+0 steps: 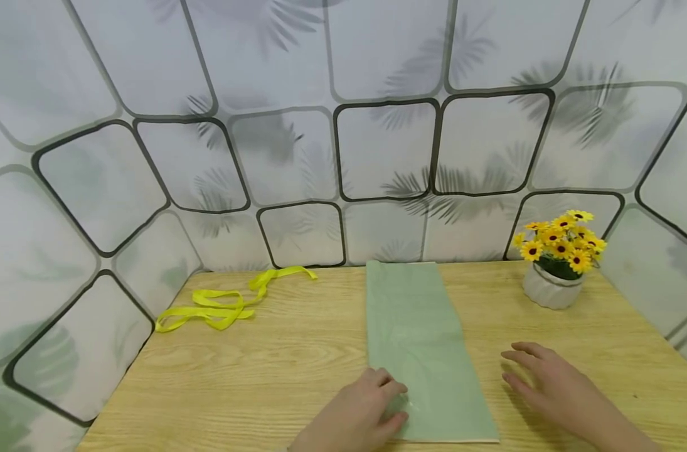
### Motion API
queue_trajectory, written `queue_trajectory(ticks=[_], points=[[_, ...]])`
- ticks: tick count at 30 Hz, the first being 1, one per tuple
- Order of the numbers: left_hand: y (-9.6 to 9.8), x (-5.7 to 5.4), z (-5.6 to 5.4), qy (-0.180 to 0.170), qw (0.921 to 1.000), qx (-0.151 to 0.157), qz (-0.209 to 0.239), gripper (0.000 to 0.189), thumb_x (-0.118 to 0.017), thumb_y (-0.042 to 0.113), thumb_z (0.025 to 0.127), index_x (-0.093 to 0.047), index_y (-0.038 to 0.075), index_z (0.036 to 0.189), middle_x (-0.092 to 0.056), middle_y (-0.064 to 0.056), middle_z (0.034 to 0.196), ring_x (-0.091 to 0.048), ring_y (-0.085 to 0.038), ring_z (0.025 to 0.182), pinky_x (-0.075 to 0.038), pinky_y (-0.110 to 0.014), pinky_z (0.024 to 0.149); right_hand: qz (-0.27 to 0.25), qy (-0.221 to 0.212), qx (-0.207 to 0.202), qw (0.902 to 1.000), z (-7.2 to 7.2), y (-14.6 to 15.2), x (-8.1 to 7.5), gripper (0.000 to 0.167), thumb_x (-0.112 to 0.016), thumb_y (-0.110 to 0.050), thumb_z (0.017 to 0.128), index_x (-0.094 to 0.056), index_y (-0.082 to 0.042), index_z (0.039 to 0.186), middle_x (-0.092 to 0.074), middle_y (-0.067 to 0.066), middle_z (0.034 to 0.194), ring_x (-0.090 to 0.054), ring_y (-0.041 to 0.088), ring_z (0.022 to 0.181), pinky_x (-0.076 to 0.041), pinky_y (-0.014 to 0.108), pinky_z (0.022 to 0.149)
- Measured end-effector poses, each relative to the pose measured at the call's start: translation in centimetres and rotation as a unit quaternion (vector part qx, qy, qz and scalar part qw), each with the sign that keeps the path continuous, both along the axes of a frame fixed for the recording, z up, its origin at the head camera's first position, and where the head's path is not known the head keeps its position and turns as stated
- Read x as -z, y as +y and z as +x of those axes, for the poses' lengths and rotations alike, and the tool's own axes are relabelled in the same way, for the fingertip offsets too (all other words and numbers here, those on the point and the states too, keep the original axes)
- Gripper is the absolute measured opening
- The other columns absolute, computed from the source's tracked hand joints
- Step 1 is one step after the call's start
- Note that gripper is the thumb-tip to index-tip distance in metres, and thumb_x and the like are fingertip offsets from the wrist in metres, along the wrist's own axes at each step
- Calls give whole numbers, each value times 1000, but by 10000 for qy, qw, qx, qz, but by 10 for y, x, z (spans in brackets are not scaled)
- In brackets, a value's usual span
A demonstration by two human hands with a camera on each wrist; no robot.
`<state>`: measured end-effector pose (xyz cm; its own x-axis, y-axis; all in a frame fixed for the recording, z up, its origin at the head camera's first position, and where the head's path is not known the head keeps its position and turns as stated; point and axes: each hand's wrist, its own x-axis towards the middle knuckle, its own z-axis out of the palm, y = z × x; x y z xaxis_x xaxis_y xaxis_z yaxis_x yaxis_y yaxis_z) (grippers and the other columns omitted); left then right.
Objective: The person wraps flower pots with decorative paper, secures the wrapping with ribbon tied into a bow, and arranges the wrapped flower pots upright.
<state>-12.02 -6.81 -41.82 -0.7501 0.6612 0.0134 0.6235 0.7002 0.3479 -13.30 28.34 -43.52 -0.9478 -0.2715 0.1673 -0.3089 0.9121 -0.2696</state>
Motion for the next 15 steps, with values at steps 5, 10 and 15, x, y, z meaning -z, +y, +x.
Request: queue_trajectory(ticks=[5, 10, 15], points=[[28, 6, -3, 409, 9971, 248, -590, 45, -57, 62, 97, -70, 21, 112, -60, 6, 97, -48, -5, 81, -43, -19, 63, 18, -40, -72, 10000, -2, -3, 0, 29, -79, -26, 89, -76, -12, 114, -71, 14, 119, -70, 34, 103, -59, 54, 82], [45, 12, -3, 1208, 9854, 84, -1194, 60, -60, 78, 85, -65, 22, 105, -59, 2, 95, -49, -10, 76, -39, -21, 57, 59, -112, -63, 9999, -2, -6, -2, 26, -79, -26, 89, -76, -13, 111, -72, 10, 116, -71, 30, 100, -60, 52, 81], [49, 12, -3, 1371, 9812, -96, -1357, 54, -60, 74, 88, -63, 23, 103, -59, 3, 93, -51, -11, 75, -39, -22, 55, 80, -49, -154, 9998, -3, -8, -4, 25, -80, -25, 88, -76, -14, 110, -72, 8, 114, -71, 27, 97, -60, 49, 80]])
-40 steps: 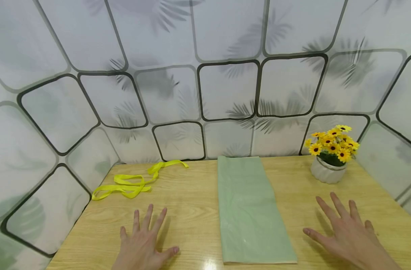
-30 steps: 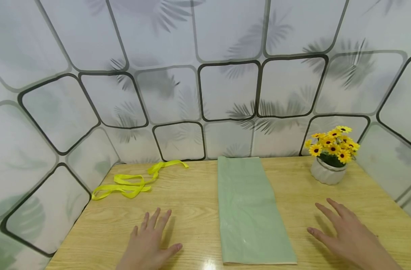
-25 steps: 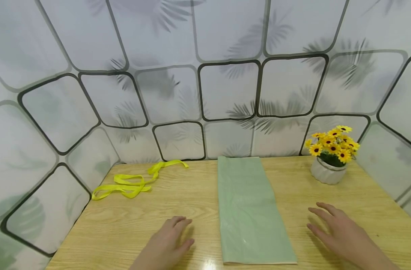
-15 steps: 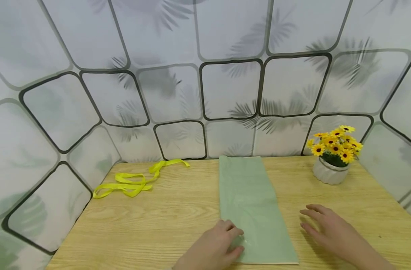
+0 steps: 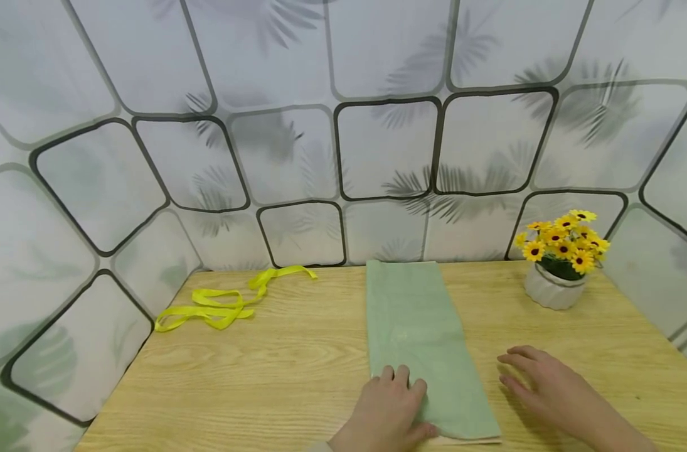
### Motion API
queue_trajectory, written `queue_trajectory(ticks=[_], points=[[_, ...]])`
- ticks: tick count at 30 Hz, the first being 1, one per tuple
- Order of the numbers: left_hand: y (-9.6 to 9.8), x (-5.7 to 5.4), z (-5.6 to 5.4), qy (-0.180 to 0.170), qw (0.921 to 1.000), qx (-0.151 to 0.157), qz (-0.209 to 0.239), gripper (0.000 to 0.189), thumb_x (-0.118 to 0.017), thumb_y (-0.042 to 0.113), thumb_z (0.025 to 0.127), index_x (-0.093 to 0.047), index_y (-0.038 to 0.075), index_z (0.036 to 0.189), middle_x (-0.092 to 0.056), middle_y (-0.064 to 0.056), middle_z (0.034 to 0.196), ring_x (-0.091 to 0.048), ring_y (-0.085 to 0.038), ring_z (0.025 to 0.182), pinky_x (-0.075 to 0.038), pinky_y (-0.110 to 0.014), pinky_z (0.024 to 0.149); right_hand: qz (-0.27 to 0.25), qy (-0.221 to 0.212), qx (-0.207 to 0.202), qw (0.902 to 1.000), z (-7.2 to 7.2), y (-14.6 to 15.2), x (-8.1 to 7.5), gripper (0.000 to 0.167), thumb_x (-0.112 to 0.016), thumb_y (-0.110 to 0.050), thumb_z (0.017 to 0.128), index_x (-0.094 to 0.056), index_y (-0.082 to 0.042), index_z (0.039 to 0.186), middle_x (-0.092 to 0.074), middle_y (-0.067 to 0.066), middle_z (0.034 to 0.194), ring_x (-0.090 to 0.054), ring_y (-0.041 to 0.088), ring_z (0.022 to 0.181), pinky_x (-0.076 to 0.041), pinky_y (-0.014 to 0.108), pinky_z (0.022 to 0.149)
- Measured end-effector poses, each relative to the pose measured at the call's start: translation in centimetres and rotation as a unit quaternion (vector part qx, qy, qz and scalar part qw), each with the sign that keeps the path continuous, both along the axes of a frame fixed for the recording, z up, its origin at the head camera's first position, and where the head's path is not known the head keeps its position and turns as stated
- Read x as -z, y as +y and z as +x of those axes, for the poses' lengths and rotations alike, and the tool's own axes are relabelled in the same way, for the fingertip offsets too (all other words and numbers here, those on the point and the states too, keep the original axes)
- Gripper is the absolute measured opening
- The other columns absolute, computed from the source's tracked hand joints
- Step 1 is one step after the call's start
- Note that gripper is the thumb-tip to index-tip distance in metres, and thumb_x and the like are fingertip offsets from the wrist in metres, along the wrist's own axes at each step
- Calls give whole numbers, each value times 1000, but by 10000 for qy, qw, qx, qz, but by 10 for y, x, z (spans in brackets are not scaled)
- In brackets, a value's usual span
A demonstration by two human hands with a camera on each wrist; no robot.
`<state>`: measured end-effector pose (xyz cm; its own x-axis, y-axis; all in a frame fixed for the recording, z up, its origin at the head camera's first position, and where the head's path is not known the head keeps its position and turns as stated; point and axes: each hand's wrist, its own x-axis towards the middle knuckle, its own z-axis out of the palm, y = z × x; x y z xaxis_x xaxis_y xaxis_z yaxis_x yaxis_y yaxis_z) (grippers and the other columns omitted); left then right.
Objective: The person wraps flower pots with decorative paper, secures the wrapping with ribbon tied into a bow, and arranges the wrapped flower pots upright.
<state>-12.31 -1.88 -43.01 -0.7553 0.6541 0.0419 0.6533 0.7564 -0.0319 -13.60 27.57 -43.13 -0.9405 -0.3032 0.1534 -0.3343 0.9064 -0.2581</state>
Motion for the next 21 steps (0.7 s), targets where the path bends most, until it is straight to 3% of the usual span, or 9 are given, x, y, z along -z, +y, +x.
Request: queue_trajectory(ticks=[5, 12, 17, 21], points=[[-1, -2, -1, 363, 9993, 97, -22, 33, -55, 57, 101, -68, 27, 98, -58, 6, 82, -46, -9, 63, -35, -21, 50, -19, 53, -10, 10000, 1, -2, -1, 25, -81, -24, 87, -76, -14, 110, -72, 7, 114, -72, 26, 96, -60, 47, 78], [-1, -7, -6, 594, 9978, 205, 226, 16, -65, 35, 101, -69, 22, 92, -58, 10, 73, -46, -3, 54, -34, -17, 47, 45, 408, -199, 9990, 2, -7, 0, 23, -83, -23, 85, -77, -17, 107, -73, 0, 108, -72, 20, 89, -61, 38, 73], [-3, -8, -10, 545, 9958, 236, 697, 10, -67, 29, 100, -65, 21, 95, -61, 12, 75, -45, 2, 55, -31, -13, 46, -251, 905, -907, 9914, 2, -11, 5, 22, -87, -16, 79, -78, -15, 100, -72, -3, 100, -70, 14, 81, -58, 29, 66], [-4, -6, -11, 543, 9950, 169, 818, 12, -69, 26, 98, -60, 19, 104, -58, 13, 72, -38, 2, 50, -25, -12, 42, -643, 946, -1722, 9784, 0, -19, 8, 18, -88, -9, 76, -77, -14, 91, -72, 2, 95, -69, 14, 79, -57, 27, 62]])
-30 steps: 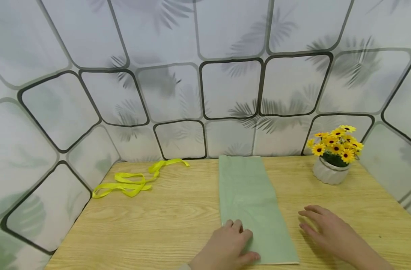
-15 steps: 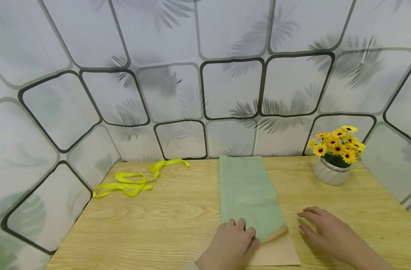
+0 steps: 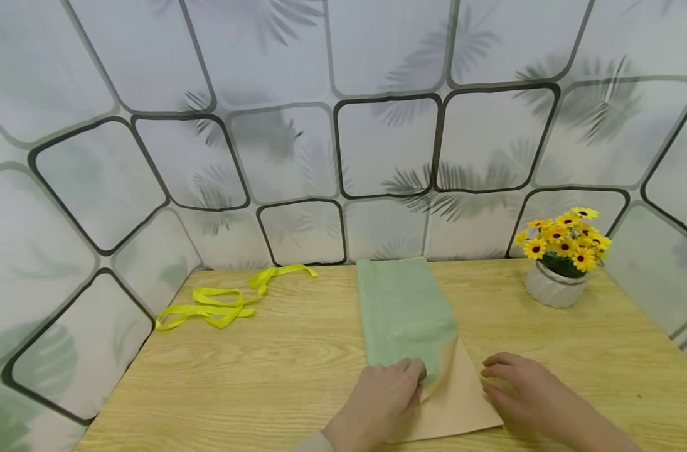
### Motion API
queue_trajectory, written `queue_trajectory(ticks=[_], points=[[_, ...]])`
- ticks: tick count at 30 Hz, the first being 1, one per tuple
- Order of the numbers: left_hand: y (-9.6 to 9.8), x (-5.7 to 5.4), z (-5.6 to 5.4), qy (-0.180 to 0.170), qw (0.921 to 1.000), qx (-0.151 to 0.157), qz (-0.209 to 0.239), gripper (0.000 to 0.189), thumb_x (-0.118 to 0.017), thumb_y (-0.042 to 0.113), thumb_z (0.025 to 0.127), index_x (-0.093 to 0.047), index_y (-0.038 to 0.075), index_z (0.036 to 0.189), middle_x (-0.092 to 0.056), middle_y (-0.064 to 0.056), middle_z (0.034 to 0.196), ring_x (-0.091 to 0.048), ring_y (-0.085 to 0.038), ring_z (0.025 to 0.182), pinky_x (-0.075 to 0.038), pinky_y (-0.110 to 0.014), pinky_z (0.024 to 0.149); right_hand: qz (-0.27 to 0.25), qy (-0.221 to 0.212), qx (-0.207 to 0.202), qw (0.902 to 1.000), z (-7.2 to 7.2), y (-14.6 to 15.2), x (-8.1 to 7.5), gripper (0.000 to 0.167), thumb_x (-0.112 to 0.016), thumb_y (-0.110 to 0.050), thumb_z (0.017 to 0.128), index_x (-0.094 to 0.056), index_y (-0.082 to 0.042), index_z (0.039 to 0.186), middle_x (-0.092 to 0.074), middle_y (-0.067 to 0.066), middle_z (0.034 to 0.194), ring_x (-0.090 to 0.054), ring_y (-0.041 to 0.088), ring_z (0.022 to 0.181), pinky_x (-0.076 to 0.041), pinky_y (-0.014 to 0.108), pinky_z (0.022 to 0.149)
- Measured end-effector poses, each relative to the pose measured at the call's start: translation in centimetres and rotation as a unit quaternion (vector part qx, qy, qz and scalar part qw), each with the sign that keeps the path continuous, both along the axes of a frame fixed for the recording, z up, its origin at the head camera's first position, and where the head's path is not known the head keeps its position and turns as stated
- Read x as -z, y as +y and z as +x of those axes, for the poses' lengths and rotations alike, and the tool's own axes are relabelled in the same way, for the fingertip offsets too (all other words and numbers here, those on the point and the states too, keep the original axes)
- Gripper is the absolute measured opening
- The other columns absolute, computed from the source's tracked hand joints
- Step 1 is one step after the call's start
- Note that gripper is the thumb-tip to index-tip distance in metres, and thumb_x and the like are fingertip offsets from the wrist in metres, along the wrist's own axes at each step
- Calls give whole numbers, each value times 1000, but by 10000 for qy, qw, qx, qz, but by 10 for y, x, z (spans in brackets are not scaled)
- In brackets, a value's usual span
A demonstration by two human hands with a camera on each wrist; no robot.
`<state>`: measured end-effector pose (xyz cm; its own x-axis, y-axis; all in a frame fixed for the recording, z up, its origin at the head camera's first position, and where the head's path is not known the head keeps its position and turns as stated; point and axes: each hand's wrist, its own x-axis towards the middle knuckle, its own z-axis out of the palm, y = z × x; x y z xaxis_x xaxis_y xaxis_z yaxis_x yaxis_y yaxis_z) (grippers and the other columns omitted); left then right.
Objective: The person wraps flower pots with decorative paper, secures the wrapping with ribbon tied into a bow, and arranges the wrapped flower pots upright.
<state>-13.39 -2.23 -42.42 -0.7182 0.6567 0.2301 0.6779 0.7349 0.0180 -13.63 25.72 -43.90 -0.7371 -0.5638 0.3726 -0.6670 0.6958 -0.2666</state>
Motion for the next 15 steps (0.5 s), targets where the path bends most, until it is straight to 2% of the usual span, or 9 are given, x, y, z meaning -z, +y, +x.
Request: queue_trajectory(ticks=[2, 5, 7, 8, 10, 15], points=[[0, 1, 0, -3, 9999, -120, 58, 25, -70, 24, 97, -56, 18, 118, -58, 11, 69, -34, 1, 47, -22, -13, 39, -71, -12, -335, 9994, -3, -5, 2, 17, -87, -7, 76, -76, -16, 87, -72, 4, 95, -69, 15, 80, -56, 25, 62], [-1, 1, 0, 8, 9997, -191, 158, 66, -71, 19, 95, -37, 20, 151, -55, 9, 66, -31, -2, 44, -23, -15, 38, -66, -3, -760, 9971, -5, -13, 7, 19, -85, -5, 77, -74, -20, 78, -71, 6, 94, -66, 16, 81, -55, 23, 62], [-2, 1, -1, 52, 9997, -159, 179, 85, -72, 17, 93, -22, 24, 161, -57, 6, 68, -32, -3, 45, -25, -17, 40, 22, -112, -891, 9960, -5, -17, 9, 21, -84, -6, 79, -72, -22, 76, -69, 4, 95, -64, 15, 80, -53, 22, 62], [-2, 1, -2, 43, 9997, -115, 226, 89, -73, 16, 92, -18, 25, 163, -58, 6, 70, -33, -3, 46, -27, -16, 41, 94, -248, -892, 9957, -5, -19, 9, 20, -83, -8, 80, -71, -22, 75, -69, 3, 95, -63, 14, 80, -53, 23, 62], [-4, 0, -4, -165, 9993, -79, 323, 86, -73, 14, 92, -23, 23, 162, -57, 6, 70, -34, -2, 48, -28, -16, 42, 136, -544, -844, 9949, -4, -22, 8, 19, -82, -12, 83, -69, -23, 74, -67, 1, 95, -60, 9, 78, -51, 22, 62], [-10, -4, -9, -1146, 9903, -143, 774, 53, -67, 13, 94, -50, 11, 144, -62, 6, 71, -40, -1, 53, -34, -15, 45, 213, -939, -615, 9935, -3, -27, 3, 16, -81, -22, 87, -67, -25, 80, -61, -9, 92, -50, -2, 77, -46, 20, 61]])
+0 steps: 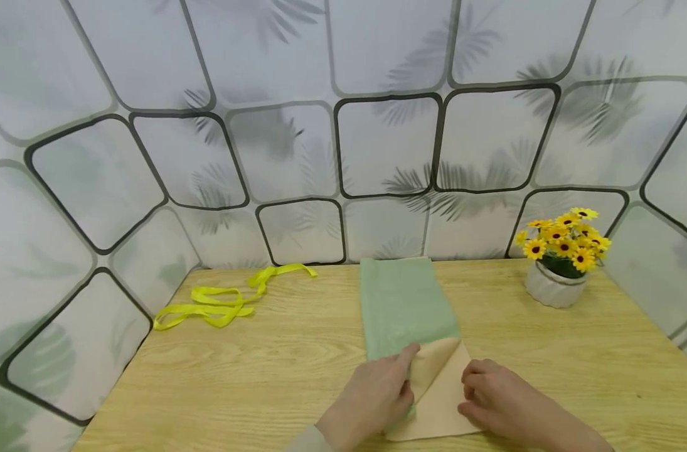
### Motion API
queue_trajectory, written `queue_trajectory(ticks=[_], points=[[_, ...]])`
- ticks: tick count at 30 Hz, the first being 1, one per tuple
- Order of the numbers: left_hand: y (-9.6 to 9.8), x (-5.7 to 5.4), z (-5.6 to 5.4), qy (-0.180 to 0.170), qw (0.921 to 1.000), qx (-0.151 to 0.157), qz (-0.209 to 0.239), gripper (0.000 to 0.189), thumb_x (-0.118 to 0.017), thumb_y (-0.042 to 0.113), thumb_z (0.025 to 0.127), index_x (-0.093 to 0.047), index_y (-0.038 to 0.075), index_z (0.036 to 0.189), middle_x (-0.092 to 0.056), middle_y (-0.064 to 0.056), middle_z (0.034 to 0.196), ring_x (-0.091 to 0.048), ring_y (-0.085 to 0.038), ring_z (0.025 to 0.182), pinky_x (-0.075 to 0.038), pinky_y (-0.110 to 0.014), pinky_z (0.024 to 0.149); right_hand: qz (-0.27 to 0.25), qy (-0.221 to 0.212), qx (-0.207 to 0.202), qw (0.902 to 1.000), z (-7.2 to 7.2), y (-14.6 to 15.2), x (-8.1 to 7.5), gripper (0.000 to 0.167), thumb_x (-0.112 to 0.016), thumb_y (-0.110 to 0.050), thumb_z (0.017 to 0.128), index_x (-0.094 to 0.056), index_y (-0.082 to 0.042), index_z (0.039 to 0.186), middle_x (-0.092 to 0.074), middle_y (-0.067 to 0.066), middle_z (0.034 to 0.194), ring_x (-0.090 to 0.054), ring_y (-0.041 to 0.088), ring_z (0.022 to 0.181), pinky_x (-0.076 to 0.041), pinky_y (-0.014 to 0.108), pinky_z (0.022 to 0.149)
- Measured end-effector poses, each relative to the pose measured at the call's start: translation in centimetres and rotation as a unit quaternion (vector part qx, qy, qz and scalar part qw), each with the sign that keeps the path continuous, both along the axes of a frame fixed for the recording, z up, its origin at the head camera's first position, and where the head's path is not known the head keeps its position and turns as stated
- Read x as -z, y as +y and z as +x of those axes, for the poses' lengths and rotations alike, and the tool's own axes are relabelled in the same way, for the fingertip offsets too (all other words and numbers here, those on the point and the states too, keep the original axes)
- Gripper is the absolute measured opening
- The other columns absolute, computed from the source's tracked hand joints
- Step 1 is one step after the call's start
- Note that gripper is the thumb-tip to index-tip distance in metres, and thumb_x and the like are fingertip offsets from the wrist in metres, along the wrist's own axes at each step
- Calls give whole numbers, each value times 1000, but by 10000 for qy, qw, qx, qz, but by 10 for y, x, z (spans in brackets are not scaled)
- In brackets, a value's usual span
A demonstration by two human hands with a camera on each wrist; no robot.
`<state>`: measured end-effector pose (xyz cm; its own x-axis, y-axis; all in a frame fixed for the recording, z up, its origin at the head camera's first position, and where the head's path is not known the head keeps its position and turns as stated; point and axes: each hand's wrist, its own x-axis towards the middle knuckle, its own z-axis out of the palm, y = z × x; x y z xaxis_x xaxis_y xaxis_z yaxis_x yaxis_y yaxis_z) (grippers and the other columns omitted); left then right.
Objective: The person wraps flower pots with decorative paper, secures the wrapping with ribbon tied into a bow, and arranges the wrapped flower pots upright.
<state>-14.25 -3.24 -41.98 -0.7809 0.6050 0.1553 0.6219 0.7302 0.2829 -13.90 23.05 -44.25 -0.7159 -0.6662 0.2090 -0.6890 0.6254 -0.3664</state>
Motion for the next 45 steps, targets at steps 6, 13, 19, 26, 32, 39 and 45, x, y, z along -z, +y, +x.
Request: queue_trajectory(ticks=[6, 13, 19, 26, 32, 39, 45], points=[[-5, -3, -7, 114, 9989, 15, 446, 26, -51, 29, 109, -69, 12, 116, -69, 8, 78, -56, 2, 62, -45, -14, 54, 636, -336, 297, 9970, 4, -1, -5, 11, -76, -31, 92, -73, -22, 97, -60, -11, 97, -51, -2, 81, -49, 25, 65], [-13, -5, -10, 566, 9941, -465, 803, 22, -63, 30, 103, -78, 16, 95, -67, 7, 84, -54, 5, 65, -42, -10, 56, 806, -519, 447, 9944, 6, 0, -6, 16, -76, -34, 92, -78, -21, 100, -65, -3, 109, -61, 12, 91, -56, 30, 74], [-22, -5, -12, 552, 9906, -698, 1035, 12, -73, 20, 97, -81, 14, 92, -59, 3, 91, -55, 1, 75, -45, -8, 61, 1038, -846, 558, 9894, 5, 4, -7, 25, -75, -37, 92, -80, -17, 105, -70, 7, 121, -66, 30, 105, -59, 41, 83], [-34, -8, -12, 294, 9885, -576, 1364, 31, -72, 4, 93, -71, 10, 123, -64, 2, 77, -48, 3, 65, -45, -11, 61, 981, -1093, 716, 9866, 7, 13, -6, 33, -76, -41, 90, -81, -12, 106, -69, 9, 123, -65, 33, 105, -59, 41, 83], [-47, -9, -11, 197, 9912, -471, 1221, 37, -66, 1, 95, -72, 15, 129, -52, 3, 76, -34, 0, 61, -37, -13, 55, 866, -914, 768, 9891, 9, 22, -2, 31, -78, -37, 89, -81, -11, 104, -68, 9, 122, -64, 35, 105, -59, 38, 83], [-61, -7, -7, 173, 9948, -419, 907, 27, -67, 3, 96, -75, 11, 120, -56, 2, 80, -38, 1, 64, -39, -12, 57, 919, -1385, 1111, 9798, 8, 28, -3, 32, -78, -40, 88, -81, -13, 105, -67, 6, 125, -64, 35, 108, -59, 41, 85], [-72, -7, -3, 106, 9949, -528, 849, 28, -67, 1, 94, -76, 7, 119, -54, 4, 78, -37, 2, 63, -39, -12, 55, 899, -1510, 1208, 9770, 8, 36, -6, 27, -79, -40, 88, -81, -17, 102, -67, 6, 124, -65, 35, 106, -59, 43, 84]])
